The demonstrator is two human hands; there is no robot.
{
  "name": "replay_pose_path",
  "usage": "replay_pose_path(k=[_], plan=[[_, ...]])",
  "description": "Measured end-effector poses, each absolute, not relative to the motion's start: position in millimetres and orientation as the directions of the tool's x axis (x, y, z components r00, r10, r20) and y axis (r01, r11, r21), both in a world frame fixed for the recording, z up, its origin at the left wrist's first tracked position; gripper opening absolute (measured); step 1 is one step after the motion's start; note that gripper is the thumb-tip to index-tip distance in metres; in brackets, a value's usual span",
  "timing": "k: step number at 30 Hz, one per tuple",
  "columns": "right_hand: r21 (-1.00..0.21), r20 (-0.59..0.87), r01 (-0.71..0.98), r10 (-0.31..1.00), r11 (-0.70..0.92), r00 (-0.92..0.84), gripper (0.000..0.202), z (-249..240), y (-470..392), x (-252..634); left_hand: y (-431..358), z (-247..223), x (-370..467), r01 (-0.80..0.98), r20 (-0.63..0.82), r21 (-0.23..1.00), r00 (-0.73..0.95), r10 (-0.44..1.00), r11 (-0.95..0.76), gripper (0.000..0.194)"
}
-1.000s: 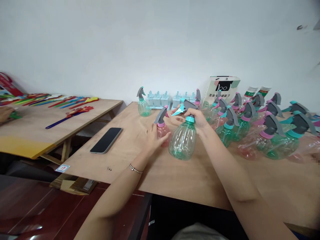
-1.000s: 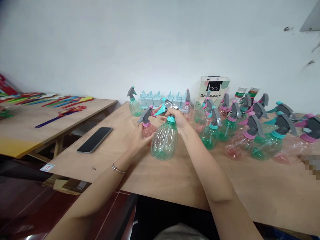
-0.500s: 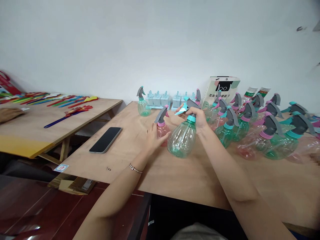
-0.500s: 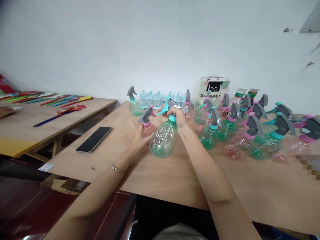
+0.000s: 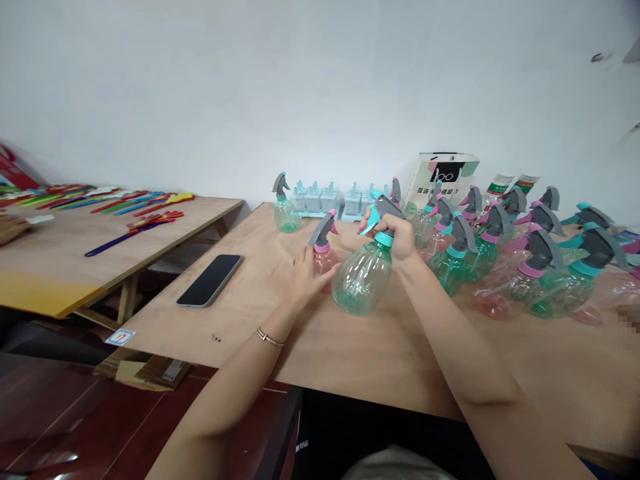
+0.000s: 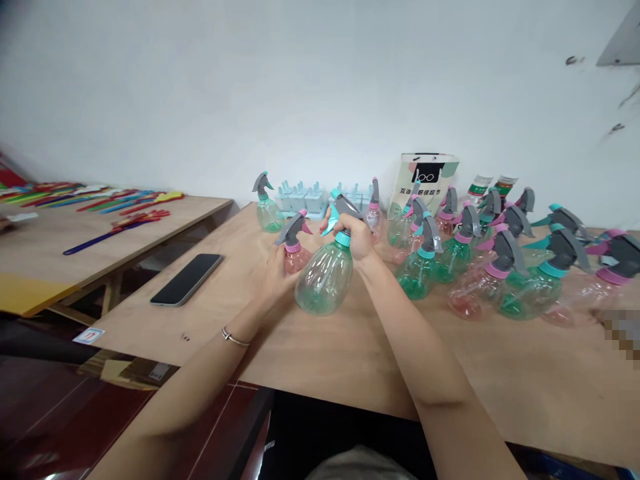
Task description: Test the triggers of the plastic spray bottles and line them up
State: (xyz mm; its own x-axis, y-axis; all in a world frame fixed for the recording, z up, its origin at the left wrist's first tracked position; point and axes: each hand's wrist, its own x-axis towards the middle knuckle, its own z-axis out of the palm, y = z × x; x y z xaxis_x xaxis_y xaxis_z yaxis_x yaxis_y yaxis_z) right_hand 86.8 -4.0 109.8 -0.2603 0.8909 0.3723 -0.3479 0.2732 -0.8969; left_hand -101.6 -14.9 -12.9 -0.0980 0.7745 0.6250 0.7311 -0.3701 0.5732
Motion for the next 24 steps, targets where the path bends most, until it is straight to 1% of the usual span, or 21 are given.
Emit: replay_pose_path(k=[3, 5, 7, 9, 12, 15, 17, 21, 24], plan=[[-0.895, 0.406, -0.302, 0.880, 0.329, -0.245, 0.013, 107.9, -1.3, 88.3, -14.5, -12.0, -101.0, 0.735, 0.627, 0.568, -0.093, 0.774, -0.372, 0.054], [-0.891, 0.431, -0.233, 0.888, 0.390, -0.160, 0.013, 102.0, 6.5, 89.7, -13.2, -12.8, -101.1, 0.739, 0.636, 0.562, -0.098, 0.766, -0.372, 0.053], [-0.869, 0.487, -0.111, 0.873, 0.483, -0.011, 0.014, 93.3, 17.8, 92.7, -11.4, -14.4, -101.6, 0.742, 0.641, 0.558, -0.100, 0.761, -0.373, 0.053], [-0.833, 0.553, 0.037, 0.826, 0.552, 0.110, 0.016, 83.2, 30.7, 97.9, -9.6, -16.4, -102.1, 0.744, 0.644, 0.553, -0.098, 0.758, -0.374, 0.053], [-0.787, 0.612, 0.231, 0.772, 0.572, 0.173, 0.018, 67.9, 48.8, 107.6, -8.2, -18.4, -102.7, 0.754, 0.653, 0.542, -0.099, 0.751, -0.372, 0.054], [-0.755, 0.636, 0.366, 0.744, 0.544, 0.205, 0.020, 54.5, 62.3, 116.7, -8.1, -18.7, -102.4, 0.762, 0.649, 0.541, -0.108, 0.753, -0.357, 0.054], [-0.751, 0.639, 0.401, 0.732, 0.525, 0.238, 0.021, 48.2, 68.2, 121.9, -8.4, -18.4, -102.0, 0.762, 0.644, 0.546, -0.114, 0.756, -0.349, 0.054], [-0.755, 0.640, 0.416, 0.707, 0.507, 0.300, 0.027, 41.9, 74.3, 131.2, -8.8, -17.7, -101.4, 0.748, 0.643, 0.556, -0.112, 0.758, -0.361, 0.052], [-0.735, 0.658, 0.439, 0.700, 0.517, 0.277, 0.040, 35.3, 77.1, 135.4, -9.4, -17.1, -101.4, 0.739, 0.641, 0.562, -0.105, 0.760, -0.372, 0.053]])
